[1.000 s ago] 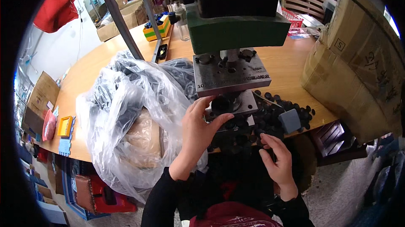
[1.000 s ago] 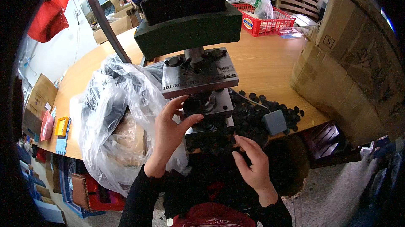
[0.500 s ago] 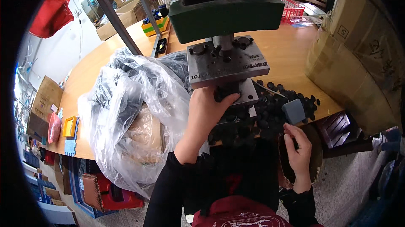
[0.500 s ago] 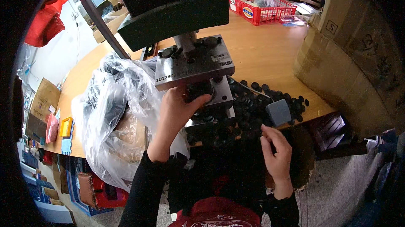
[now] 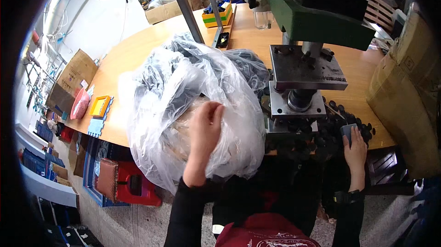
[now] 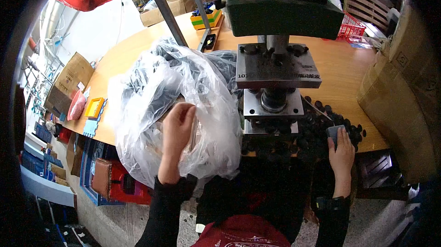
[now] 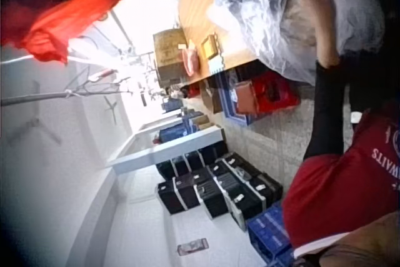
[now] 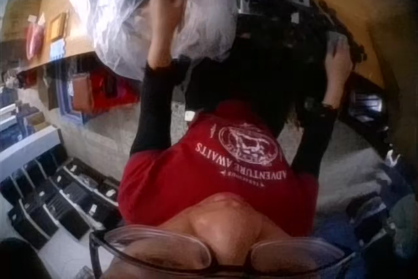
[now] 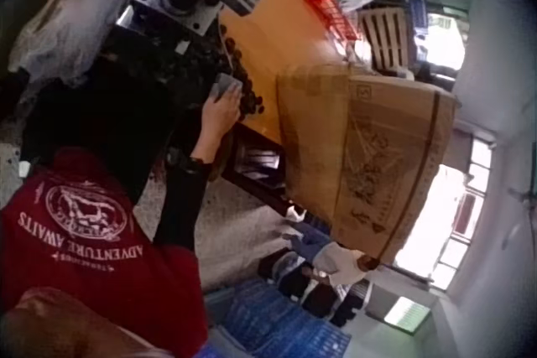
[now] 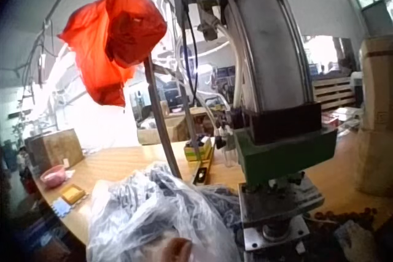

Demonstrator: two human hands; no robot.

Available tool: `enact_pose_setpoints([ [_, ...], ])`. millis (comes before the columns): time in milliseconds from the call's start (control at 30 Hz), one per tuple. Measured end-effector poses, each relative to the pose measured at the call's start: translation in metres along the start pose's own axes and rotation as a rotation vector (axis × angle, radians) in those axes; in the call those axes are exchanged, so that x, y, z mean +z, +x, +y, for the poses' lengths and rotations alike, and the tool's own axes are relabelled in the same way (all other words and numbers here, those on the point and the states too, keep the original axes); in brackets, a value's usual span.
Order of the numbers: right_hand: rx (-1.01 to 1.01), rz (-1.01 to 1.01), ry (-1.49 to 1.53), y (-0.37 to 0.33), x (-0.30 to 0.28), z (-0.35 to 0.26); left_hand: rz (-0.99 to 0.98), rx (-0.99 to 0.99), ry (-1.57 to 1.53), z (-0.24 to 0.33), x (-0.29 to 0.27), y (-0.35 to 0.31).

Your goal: The person repeatedly picks up small black rubber parts from a plastic bag and a table, places them into a metal jig on a press machine, and operates the press. The person then removes the processed parts and places them into a pile on the table.

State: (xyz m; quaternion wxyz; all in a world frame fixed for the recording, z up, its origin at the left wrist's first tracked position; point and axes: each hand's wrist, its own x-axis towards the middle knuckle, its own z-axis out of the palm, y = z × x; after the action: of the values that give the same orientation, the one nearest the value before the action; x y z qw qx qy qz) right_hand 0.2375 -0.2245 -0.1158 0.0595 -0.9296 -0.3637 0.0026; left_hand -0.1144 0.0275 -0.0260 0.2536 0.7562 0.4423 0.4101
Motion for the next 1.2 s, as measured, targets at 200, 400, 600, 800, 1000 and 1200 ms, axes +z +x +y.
enact_pose_setpoints([
  [200, -0.118, 0.176, 0.359, -0.007, 0.008, 0.007, -0.069, 0.119, 0.637, -0.14, -0.011, 0.085],
  [400, -0.175, 0.273, 0.543, -0.049, -0.013, -0.042, 0.066, 0.149, 0.469, -0.215, 0.025, 0.116],
  [600, -0.384, 0.397, 0.669, -0.049, -0.068, -0.089, -0.041, 0.142, 0.461, -0.192, 0.027, 0.116],
  [800, -0.575, 0.524, 0.666, -0.015, -0.083, -0.148, -0.152, -0.102, 0.075, -0.121, -0.021, 0.059],
  [1000, -0.558, 0.532, 0.781, 0.014, -0.082, -0.192, -0.256, -0.371, -0.539, -0.06, -0.071, -0.01],
  [1200, -0.465, 0.394, 0.876, 0.02, -0.072, -0.203, -0.394, -0.331, -0.734, -0.032, -0.084, -0.042],
])
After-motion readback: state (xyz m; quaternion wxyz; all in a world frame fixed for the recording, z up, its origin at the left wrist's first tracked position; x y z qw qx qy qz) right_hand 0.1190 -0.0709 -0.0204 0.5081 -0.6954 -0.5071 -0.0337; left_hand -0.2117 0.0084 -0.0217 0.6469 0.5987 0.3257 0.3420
